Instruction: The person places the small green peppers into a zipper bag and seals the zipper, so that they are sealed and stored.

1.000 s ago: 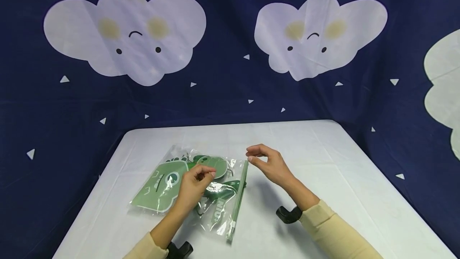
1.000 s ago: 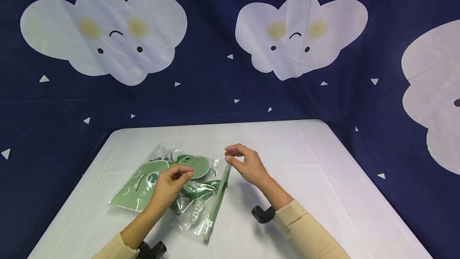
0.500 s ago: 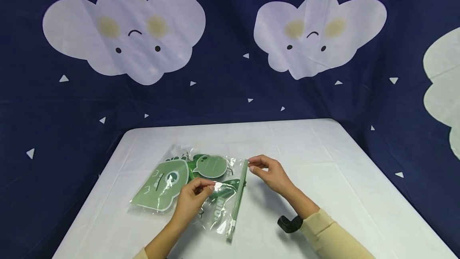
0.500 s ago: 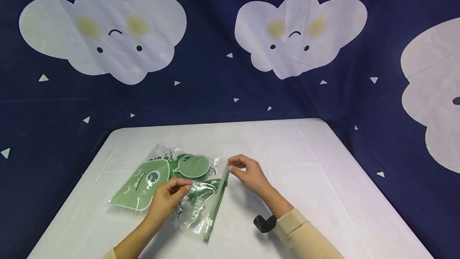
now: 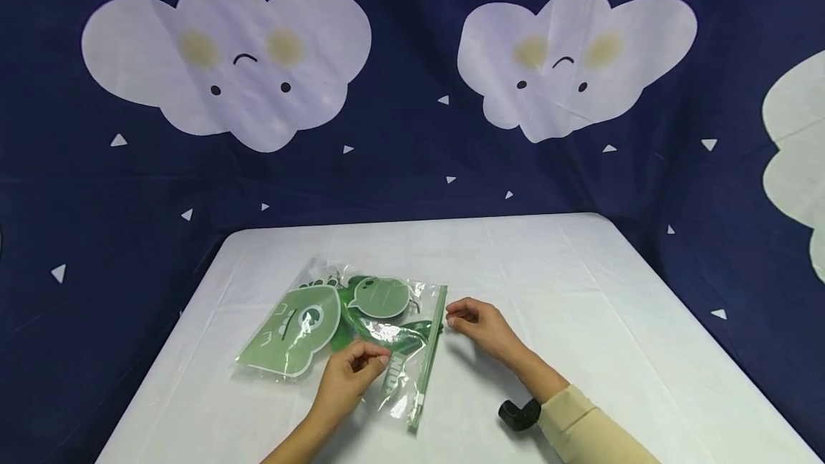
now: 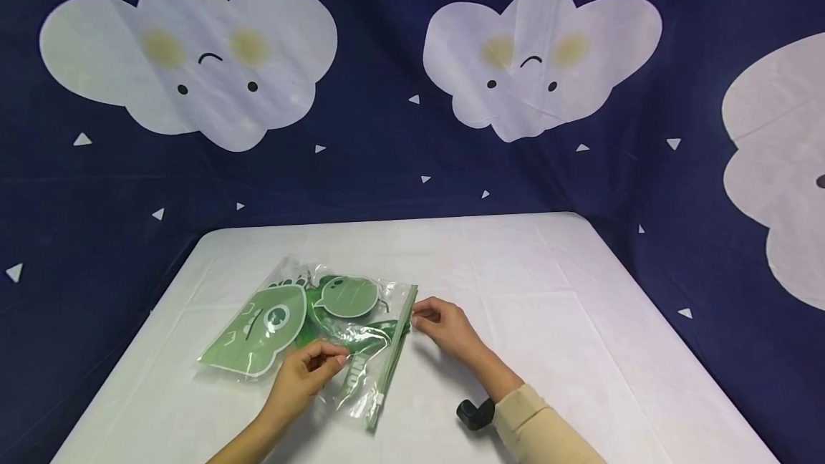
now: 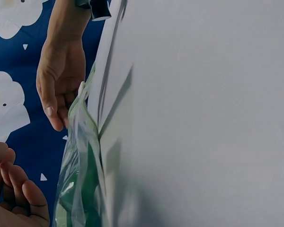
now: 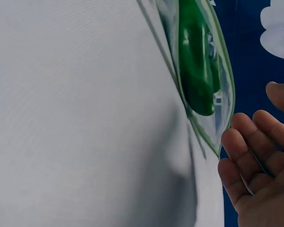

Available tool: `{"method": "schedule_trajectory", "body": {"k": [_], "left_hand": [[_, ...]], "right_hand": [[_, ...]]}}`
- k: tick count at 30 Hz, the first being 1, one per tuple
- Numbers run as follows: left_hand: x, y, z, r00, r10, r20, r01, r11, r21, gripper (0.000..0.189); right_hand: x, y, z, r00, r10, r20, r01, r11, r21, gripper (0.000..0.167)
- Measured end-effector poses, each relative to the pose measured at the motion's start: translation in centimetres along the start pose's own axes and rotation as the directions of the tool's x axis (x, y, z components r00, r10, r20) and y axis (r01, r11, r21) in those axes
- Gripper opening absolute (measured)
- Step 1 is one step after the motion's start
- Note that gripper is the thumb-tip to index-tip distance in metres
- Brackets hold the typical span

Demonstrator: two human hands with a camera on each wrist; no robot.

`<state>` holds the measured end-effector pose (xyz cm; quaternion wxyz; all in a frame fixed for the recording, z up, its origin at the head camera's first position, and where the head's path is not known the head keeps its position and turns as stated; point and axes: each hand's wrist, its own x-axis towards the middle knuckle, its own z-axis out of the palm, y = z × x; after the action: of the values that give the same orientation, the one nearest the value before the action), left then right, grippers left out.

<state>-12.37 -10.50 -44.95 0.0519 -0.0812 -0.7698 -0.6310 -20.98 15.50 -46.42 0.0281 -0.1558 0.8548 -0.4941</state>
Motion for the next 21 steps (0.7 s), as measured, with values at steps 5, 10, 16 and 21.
{"method": "schedule_trajectory", "body": {"k": [5,10,16,21], "left_hand": [[-0.7,-0.1,0.1,1.000,-0.021,0.004,0.021,1.000,-0.001,0.006],[-1.2,-0.2,0.1,1.000,-0.018,0.013,0.019,1.000,-0.009,0.005],[-1.6,-0.3,0.3,0.999,-0.040,0.018,0.041,0.999,-0.016,0.006],[-2.0,-0.3,0.2,1.000,-0.021,0.014,0.021,0.999,-0.030,0.007]], "right_hand": [[0.0,0.3,0.3,0.999,0.033,0.035,-0.032,0.999,-0.019,0.026],[0.0,0.5,0.5,0.997,0.061,0.040,-0.059,0.997,-0.039,0.025],[-0.1,0.8,0.7,0.996,0.071,0.057,-0.069,0.997,-0.031,0.024],[-0.1,0.9,0.8,0.996,0.069,0.064,-0.068,0.998,-0.016,0.025]]}}
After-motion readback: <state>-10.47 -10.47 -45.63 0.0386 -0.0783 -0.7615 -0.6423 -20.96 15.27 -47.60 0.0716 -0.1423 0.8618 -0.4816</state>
